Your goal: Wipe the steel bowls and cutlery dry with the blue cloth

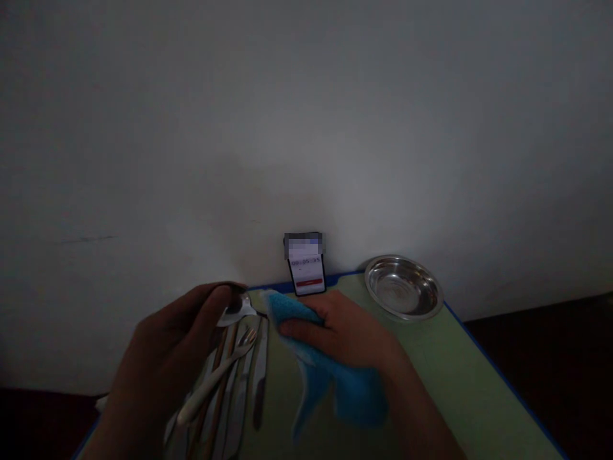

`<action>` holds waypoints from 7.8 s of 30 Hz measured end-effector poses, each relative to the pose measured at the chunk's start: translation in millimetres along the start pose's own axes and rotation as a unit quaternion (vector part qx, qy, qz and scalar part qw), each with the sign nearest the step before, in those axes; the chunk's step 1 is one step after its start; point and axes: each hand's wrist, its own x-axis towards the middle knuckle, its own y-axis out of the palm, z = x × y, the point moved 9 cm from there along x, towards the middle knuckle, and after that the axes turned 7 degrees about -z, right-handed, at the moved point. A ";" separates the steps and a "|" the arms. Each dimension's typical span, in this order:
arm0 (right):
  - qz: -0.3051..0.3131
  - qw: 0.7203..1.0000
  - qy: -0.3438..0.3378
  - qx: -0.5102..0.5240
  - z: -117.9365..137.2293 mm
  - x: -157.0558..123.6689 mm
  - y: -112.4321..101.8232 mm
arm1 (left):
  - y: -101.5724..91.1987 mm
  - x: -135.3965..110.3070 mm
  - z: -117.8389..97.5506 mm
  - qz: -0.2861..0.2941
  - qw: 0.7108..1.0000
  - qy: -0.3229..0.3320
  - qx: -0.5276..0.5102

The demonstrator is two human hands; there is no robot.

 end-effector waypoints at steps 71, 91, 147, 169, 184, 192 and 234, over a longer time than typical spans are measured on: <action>-0.087 0.983 0.159 -0.010 -56.7 -16.0 -46.5 | 16.3 13.4 28.6 -0.052 0.899 -0.076 -0.428; -0.145 0.966 0.137 0.166 -24.3 -3.7 -17.8 | 84.1 -18.8 3.6 0.202 0.977 -0.010 -0.063; -0.300 0.942 -0.003 -0.150 17.3 -13.9 -57.9 | 52.2 -33.7 -28.7 0.227 0.942 0.224 0.103; -0.435 0.889 -0.025 0.139 -4.0 -22.5 -82.3 | 65.5 -48.8 -20.9 0.339 0.926 0.152 0.060; -0.460 0.867 -0.001 0.193 -13.6 -20.9 -76.5 | 54.4 -38.6 -25.9 0.272 0.953 0.130 -0.024; -0.512 0.779 -0.022 0.362 -25.3 -30.2 -96.0 | 44.3 -35.1 -14.8 0.274 0.943 0.137 0.126; -0.305 0.860 0.112 0.393 -29.4 1.1 -17.6 | 71.1 -34.8 -10.2 0.327 0.935 0.138 -0.009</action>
